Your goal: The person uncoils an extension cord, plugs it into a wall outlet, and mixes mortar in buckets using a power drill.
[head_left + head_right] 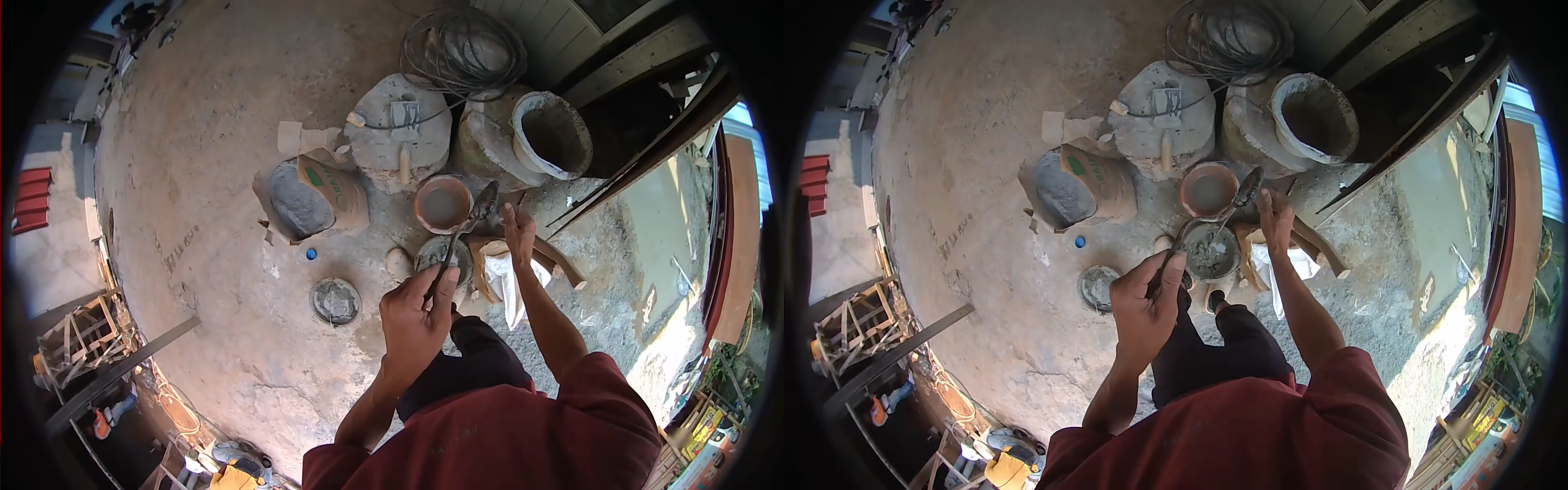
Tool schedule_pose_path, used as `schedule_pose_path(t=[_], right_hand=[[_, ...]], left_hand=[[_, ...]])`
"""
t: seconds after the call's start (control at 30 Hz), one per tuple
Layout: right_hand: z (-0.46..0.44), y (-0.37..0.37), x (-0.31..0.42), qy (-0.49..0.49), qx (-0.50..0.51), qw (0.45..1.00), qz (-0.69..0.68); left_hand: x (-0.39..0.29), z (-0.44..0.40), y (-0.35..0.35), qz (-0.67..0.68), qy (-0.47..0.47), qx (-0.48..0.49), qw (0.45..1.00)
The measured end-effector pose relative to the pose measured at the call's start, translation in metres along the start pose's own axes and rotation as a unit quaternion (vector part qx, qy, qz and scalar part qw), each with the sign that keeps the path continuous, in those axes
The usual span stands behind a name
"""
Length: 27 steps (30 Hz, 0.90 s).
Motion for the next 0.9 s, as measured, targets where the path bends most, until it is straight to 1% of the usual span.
schedule_pose_path(t=[0.03,0.07,0.1,0.13,0.17,0.2,0.23,0.27,0.3,0.33,0.4,0.47,0.5,0.53,0.57,0.6,0.63,0.67,0.7,0.73,0.77,0.8,0.83,0.87,0.9], right_hand=[[0.025,0.001,-0.007,0.081,0.010,0.996,-0.045],[0.049,0.008,-0.027,0.111,0.035,0.992,-0.057],[0.086,0.020,0.011,0.175,0.093,0.975,-0.101],[0.115,0.038,0.012,0.187,0.152,0.959,-0.147],[0.143,0.045,0.047,0.202,0.198,0.951,-0.124],[0.163,0.051,0.074,0.133,0.222,0.960,-0.107],[0.182,0.045,0.133,0.028,0.188,0.963,-0.191],[0.192,0.040,0.133,0.023,0.196,0.961,-0.196],[0.204,0.051,0.141,-0.019,0.280,0.935,-0.217],[0.214,0.061,0.154,-0.070,0.365,0.897,-0.237],[0.211,0.038,0.179,-0.060,0.345,0.908,-0.229],[0.201,0.007,0.160,-0.048,0.309,0.946,-0.082],[0.192,-0.018,0.162,-0.121,0.267,0.956,0.028],[0.191,-0.041,0.164,-0.088,0.275,0.957,0.032],[0.192,-0.066,0.179,-0.073,0.270,0.960,0.027],[0.195,-0.088,0.183,-0.069,0.267,0.961,0.010],[0.199,-0.108,0.184,-0.067,0.271,0.960,0.025],[0.201,-0.128,0.183,-0.079,0.268,0.959,0.054],[0.202,-0.146,0.161,-0.063,0.261,0.959,0.095],[0.205,-0.165,0.145,-0.079,0.254,0.956,0.127],[0.210,-0.182,0.173,-0.158,0.229,0.944,0.179],[0.213,-0.199,0.168,-0.149,0.225,0.945,0.183],[0.216,-0.213,0.160,-0.139,0.244,0.933,0.225],[0.220,-0.223,0.146,-0.135,0.241,0.934,0.225],[0.224,-0.231,0.135,-0.147,0.231,0.931,0.241]], left_hand=[[-0.004,-0.003,0.000,-0.023,-0.020,0.011,0.999],[-0.006,-0.004,0.000,-0.028,-0.011,0.004,1.000],[0.010,-0.003,0.009,0.115,-0.079,0.025,0.990],[0.015,-0.003,0.020,0.256,-0.141,0.048,0.955],[0.012,0.000,0.021,0.273,-0.203,0.078,0.937],[0.003,-0.004,0.019,0.270,-0.196,0.075,0.940],[0.008,-0.006,0.024,0.374,-0.254,0.054,0.890],[0.013,-0.006,0.030,0.475,-0.307,0.029,0.824],[0.015,-0.010,0.030,0.513,-0.317,0.014,0.797],[0.021,-0.022,0.028,0.515,-0.298,0.002,0.804],[0.031,-0.046,0.026,0.625,-0.278,0.013,0.729],[0.050,-0.072,0.011,0.613,-0.277,-0.043,0.739],[0.063,-0.088,0.008,0.635,-0.279,-0.059,0.718],[0.077,-0.102,0.006,0.657,-0.287,-0.069,0.694],[0.084,-0.116,0.000,0.660,-0.271,-0.078,0.697],[0.094,-0.127,-0.005,0.667,-0.272,-0.102,0.686],[0.104,-0.134,-0.006,0.674,-0.276,-0.124,0.673],[0.110,-0.141,-0.005,0.676,-0.270,-0.125,0.675],[0.120,-0.146,-0.005,0.648,-0.281,-0.144,0.693],[0.133,-0.150,-0.005,0.619,-0.294,-0.164,0.709],[0.147,-0.157,-0.002,0.619,-0.294,-0.163,0.710],[0.163,-0.166,-0.001,0.574,-0.288,-0.149,0.752],[0.174,-0.173,0.000,0.526,-0.283,-0.134,0.791],[0.183,-0.173,0.004,0.525,-0.286,-0.130,0.791],[0.189,-0.173,0.014,0.481,-0.303,-0.076,0.820]])
Point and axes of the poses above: each hand's wrist, its own z-axis away from the middle knuckle, its own y-axis out of the palm, x = y × z, the point moved 10 cm from there along -z, towards the middle knuckle, and after that the axes turned 1 degree about -x, right-handed, at the moved point
